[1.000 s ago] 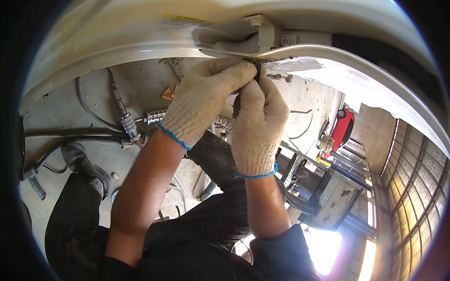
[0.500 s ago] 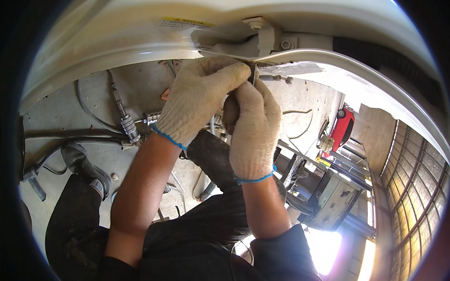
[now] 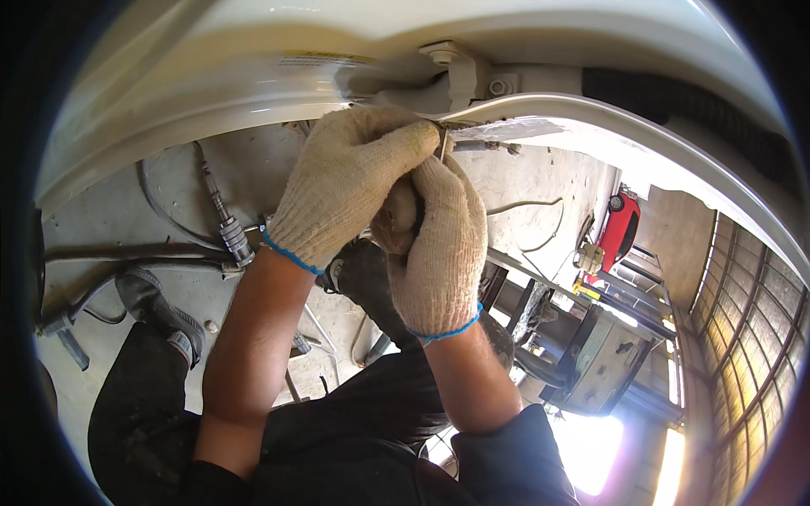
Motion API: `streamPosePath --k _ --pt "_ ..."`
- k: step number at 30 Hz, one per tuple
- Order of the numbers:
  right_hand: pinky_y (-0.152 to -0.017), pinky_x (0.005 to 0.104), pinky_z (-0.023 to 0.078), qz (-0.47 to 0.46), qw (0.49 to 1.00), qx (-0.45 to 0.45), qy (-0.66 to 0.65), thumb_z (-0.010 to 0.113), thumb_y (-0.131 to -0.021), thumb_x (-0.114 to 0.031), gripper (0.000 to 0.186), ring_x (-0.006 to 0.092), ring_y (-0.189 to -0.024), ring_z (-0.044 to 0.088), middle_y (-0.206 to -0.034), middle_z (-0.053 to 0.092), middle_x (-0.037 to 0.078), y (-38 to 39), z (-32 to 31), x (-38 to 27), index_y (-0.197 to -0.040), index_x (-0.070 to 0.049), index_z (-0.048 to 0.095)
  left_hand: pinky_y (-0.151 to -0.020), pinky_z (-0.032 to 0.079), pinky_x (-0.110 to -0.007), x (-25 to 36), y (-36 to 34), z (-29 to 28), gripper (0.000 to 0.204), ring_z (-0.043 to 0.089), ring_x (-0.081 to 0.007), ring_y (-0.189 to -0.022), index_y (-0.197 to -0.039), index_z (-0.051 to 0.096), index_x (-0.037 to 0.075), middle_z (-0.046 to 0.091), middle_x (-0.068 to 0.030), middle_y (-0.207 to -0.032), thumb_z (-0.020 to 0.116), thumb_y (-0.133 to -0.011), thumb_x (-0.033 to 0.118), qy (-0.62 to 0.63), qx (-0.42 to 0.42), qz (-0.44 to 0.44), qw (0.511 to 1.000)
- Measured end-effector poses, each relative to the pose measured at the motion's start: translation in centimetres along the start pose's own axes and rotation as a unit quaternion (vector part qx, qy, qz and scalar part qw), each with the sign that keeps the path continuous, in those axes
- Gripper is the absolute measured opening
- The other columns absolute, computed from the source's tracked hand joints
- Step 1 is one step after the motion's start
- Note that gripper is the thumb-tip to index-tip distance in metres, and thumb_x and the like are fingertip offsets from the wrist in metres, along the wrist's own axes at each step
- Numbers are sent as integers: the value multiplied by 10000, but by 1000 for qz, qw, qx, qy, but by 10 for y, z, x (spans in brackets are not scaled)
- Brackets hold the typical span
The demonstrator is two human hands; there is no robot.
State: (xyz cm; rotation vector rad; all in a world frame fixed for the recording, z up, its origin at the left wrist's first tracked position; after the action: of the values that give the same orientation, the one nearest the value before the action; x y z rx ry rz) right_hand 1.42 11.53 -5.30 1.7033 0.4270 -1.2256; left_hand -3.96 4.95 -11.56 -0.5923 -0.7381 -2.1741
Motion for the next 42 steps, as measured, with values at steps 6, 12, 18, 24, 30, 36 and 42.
streamPosePath --k 6,12,18,24,30,36,42 --pt "-461 180 366 -10 1000 -22 -11 477 -1002 -183 184 37 -533 458 -676 486 -20 -2 -1 3 -913 -57 578 -409 446 -225 -1 -6 0 282 575 -104 -448 -989 690 -44 656 -66 -659 657 -885 216 -14 12 59 998" --pt "-428 172 309 -7 1000 14 -8 493 -1002 -216 186 20 -461 381 -582 442 -84 -1 8 6 -859 -132 576 -360 397 -238 2 -2 1 247 534 -103 -408 -942 687 -33 627 -53 -626 658 -880 204 14 13 32 999" --pt "-527 258 408 -77 994 9 75 523 -871 -60 97 144 -591 506 -702 531 28 -1 4 10 -945 -47 585 -375 430 -257 12 -2 -4 272 544 -122 -408 -965 705 -47 633 -108 -573 630 -869 196 31 -24 -49 998" --pt "-626 344 508 -332 828 -62 448 552 -740 97 299 267 -721 632 -822 620 141 -17 -10 5 -1031 39 595 -424 351 -223 20 -8 -18 254 476 -51 -481 -925 714 -5 570 2 -617 665 -870 238 -131 9 41 991" --pt "-538 244 451 7 1000 -26 -6 578 -901 -58 136 91 -620 534 -785 584 40 -12 -4 -2 -991 23 640 -667 488 -255 15 -8 -16 322 604 -97 -728 -1000 731 -18 689 -44 -802 661 -857 262 -189 13 44 981" --pt "-513 211 409 -65 992 11 108 612 -919 -187 218 69 -596 511 -756 595 22 -5 -2 -10 -954 24 658 -679 493 -254 15 3 -10 315 608 -104 -732 -989 726 -22 697 -56 -805 656 -866 259 -158 36 64 985" --pt "-510 216 396 -83 981 20 173 613 -908 -187 220 69 -569 505 -732 599 24 -8 -1 -17 -944 24 663 -629 477 -256 8 13 -9 260 587 -91 -698 -925 682 -31 652 -49 -734 618 -904 220 -180 124 189 957"
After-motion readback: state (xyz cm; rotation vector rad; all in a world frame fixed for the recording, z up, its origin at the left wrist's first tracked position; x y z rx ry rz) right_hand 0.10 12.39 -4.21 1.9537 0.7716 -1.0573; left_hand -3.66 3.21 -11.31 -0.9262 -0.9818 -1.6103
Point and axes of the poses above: each hand's wrist, its own y-axis away from the middle knuckle, its own z-axis out of the palm, x = y × z, the point moved 3 cm from there along -y, towards the middle knuckle
